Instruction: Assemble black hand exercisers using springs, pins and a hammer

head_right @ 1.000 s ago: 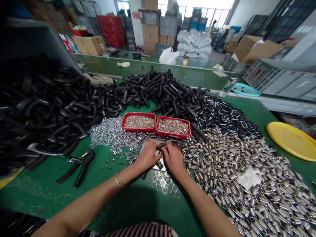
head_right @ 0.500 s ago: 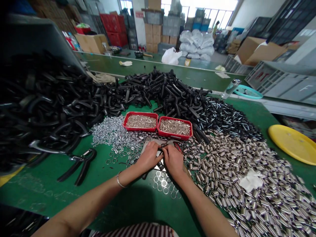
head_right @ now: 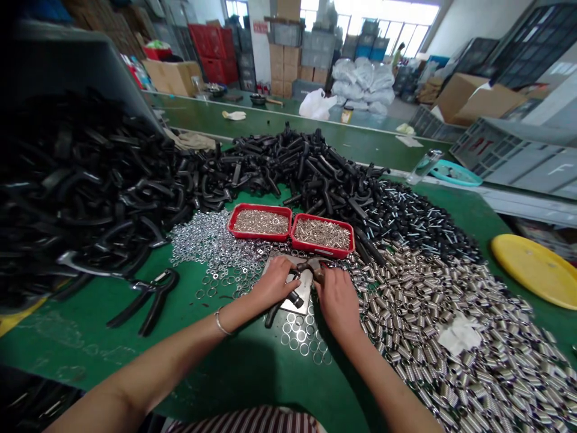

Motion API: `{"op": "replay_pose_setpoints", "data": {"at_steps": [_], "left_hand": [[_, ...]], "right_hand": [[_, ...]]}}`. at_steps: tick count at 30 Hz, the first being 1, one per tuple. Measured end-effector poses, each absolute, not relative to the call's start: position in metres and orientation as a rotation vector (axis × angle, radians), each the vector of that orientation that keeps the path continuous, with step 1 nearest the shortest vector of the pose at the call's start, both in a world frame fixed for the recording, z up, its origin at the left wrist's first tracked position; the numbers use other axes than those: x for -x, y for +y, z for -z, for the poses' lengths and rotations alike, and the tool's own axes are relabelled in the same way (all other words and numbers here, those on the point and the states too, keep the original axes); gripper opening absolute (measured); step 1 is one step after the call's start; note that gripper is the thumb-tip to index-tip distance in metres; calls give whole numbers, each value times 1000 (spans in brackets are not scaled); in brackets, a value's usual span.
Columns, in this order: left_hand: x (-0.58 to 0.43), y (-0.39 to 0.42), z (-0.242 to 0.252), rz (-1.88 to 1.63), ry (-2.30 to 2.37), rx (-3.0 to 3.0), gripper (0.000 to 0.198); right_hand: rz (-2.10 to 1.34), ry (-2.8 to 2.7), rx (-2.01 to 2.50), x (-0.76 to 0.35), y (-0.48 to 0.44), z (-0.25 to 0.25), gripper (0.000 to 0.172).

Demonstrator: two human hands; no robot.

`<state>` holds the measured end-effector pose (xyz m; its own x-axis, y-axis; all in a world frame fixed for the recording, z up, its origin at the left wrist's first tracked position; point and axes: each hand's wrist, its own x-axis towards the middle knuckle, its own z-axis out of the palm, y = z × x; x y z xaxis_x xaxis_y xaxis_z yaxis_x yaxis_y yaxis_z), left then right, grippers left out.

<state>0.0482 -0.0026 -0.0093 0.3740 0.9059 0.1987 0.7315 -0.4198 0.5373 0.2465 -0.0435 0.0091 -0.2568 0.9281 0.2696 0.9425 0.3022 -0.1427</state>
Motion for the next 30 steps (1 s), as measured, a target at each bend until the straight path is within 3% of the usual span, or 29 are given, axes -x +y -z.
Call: {"op": "replay_pose_setpoints", "data": {"at_steps": [3,7,12,15,19,21,26,30], "left_hand": [[-49,9,8,-685,1440,-2277,25],[-49,18,7,-709,1453,-2251,28],[-47,15,8,-695,1597,-2191,33],[-49,14,8,-674,1578,-2173,29],[-51,16,1,-642,1577,-2163,30],[-49,12,-3,-621,1613,-2152,38],[-40,-23,2,-728,1693,-2127,81],[-38,-44,11,-699,1697,-2079,88]], "right_hand": [[149,-2343,1896,-262,-53,-7,20],[-60,-2277,1993,-268,-52,-2,18],[-513,-2024,1665,-272,-48,-23,16],[-609,-2020,1542,-272,-48,-38,22],[-762,-2206,1477,-271,-40,-51,14],[-796,-2230,1456,-272,-37,-54,12],[-732,-2100,1452,-268,-54,-58,22],[-713,-2213,1440,-262,-69,-57,24]]}}
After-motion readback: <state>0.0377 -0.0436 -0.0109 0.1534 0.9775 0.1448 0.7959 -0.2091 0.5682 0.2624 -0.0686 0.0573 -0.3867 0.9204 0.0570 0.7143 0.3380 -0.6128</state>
